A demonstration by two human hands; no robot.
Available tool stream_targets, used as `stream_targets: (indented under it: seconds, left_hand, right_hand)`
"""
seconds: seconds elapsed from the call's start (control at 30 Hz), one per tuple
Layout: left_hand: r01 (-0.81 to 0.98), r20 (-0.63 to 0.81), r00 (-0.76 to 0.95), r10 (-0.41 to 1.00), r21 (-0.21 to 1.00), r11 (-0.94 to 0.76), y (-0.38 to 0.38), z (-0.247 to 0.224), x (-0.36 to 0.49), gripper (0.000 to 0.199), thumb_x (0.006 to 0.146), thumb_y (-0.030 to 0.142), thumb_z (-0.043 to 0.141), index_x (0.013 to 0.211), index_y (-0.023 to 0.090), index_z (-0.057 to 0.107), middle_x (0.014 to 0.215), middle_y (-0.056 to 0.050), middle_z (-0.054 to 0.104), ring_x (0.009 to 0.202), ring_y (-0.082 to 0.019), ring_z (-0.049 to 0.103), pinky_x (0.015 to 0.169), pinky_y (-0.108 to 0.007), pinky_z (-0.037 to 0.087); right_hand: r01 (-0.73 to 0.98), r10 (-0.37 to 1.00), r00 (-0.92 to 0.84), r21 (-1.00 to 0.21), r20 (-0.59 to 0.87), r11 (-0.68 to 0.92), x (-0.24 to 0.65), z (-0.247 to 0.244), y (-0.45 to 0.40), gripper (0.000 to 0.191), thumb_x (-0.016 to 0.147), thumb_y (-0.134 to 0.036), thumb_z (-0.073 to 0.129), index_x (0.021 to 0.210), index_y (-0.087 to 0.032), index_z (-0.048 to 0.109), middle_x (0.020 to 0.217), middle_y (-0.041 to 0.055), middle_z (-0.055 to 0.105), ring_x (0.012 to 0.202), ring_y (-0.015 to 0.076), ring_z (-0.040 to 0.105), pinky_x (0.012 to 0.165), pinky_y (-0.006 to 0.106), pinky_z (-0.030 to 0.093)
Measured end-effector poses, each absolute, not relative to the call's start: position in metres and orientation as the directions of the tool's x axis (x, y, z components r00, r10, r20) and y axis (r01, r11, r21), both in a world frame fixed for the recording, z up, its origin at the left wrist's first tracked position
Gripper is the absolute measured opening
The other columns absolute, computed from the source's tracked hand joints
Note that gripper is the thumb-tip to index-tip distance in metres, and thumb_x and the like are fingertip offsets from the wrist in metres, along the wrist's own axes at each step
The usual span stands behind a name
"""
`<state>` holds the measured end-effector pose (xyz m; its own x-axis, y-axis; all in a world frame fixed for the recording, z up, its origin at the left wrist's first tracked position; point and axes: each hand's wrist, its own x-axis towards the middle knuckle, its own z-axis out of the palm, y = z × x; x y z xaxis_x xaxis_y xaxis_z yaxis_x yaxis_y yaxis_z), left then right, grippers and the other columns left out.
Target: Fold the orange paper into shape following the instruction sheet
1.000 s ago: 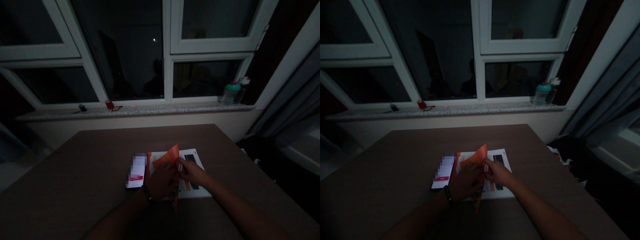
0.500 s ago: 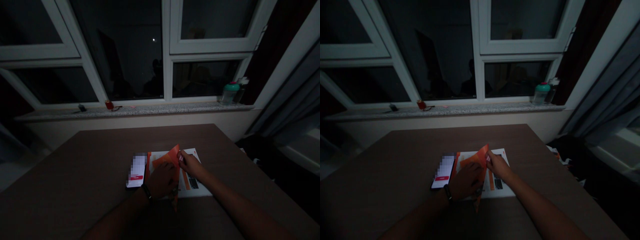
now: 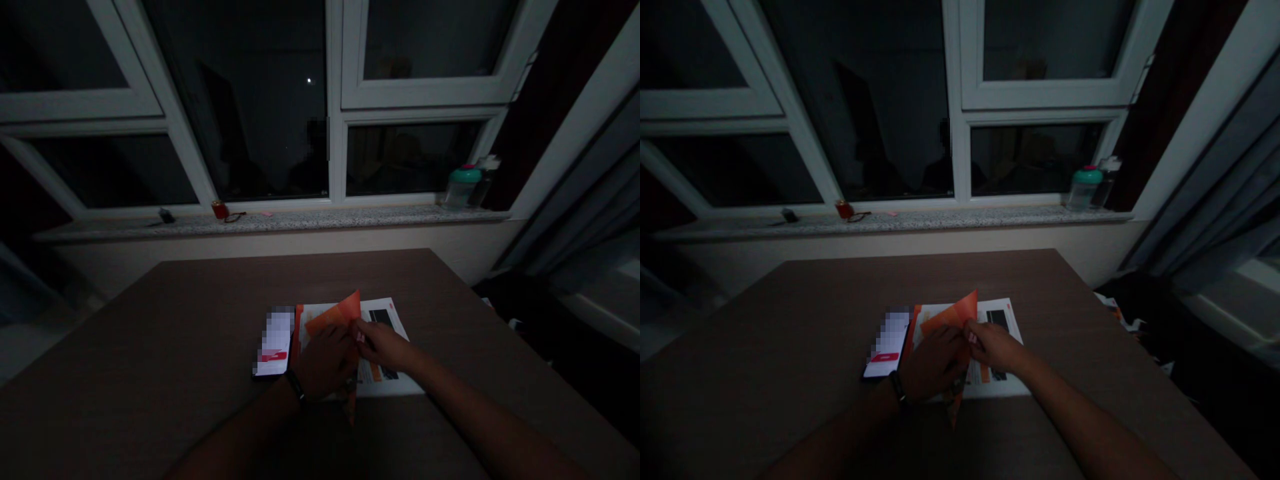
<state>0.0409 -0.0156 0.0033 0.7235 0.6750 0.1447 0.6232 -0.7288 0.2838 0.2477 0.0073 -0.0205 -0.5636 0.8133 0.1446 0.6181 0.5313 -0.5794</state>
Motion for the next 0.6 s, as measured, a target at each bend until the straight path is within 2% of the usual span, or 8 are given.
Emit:
stream_targets:
  seconds: [0.27, 0.4, 0.6]
  left_hand:
    - [0.617, 0.159, 0.725, 0.67, 0.283, -0.735, -0.015, 0.002, 0.039, 0.033, 0.089, 0.028, 0.061, 0.12, 0.02, 0.053, 0.122, -0.008, 0.054, 0.115, -0.027, 0.047, 0.098, -0.04, 0.04]
    - [0.623, 0.137, 0.728, 0.672, 0.279, -0.731, -0.015, 0.004, 0.038, 0.031, 0.089, 0.029, 0.061, 0.117, 0.019, 0.054, 0.12, -0.009, 0.054, 0.114, -0.028, 0.048, 0.096, -0.04, 0.042]
    - [0.606, 0.173, 0.719, 0.673, 0.316, -0.73, -0.015, 0.001, 0.038, 0.042, 0.087, 0.028, 0.062, 0.126, 0.018, 0.05, 0.133, -0.01, 0.051, 0.123, -0.029, 0.044, 0.104, -0.042, 0.037]
  right_hand:
    - [0.676, 0.852, -0.486, -0.534, 0.194, 0.508, 0.247, -0.023, 0.015, 0.014, 0.085, -0.012, 0.049, 0.095, -0.022, 0.05, 0.084, 0.0015, 0.063, 0.078, 0.0168, 0.061, 0.068, 0.022, 0.039]
    - [0.721, 0.888, -0.412, -0.524, 0.203, 0.454, 0.248, -0.022, 0.022, 0.016, 0.085, -0.012, 0.046, 0.098, -0.022, 0.049, 0.082, 0.0016, 0.062, 0.078, 0.0174, 0.062, 0.068, 0.023, 0.039]
    - [0.687, 0.878, -0.435, -0.557, 0.201, 0.467, 0.25, -0.026, 0.024, 0.016, 0.084, -0.013, 0.048, 0.097, -0.021, 0.05, 0.083, 0.0019, 0.063, 0.076, 0.016, 0.061, 0.067, 0.022, 0.039]
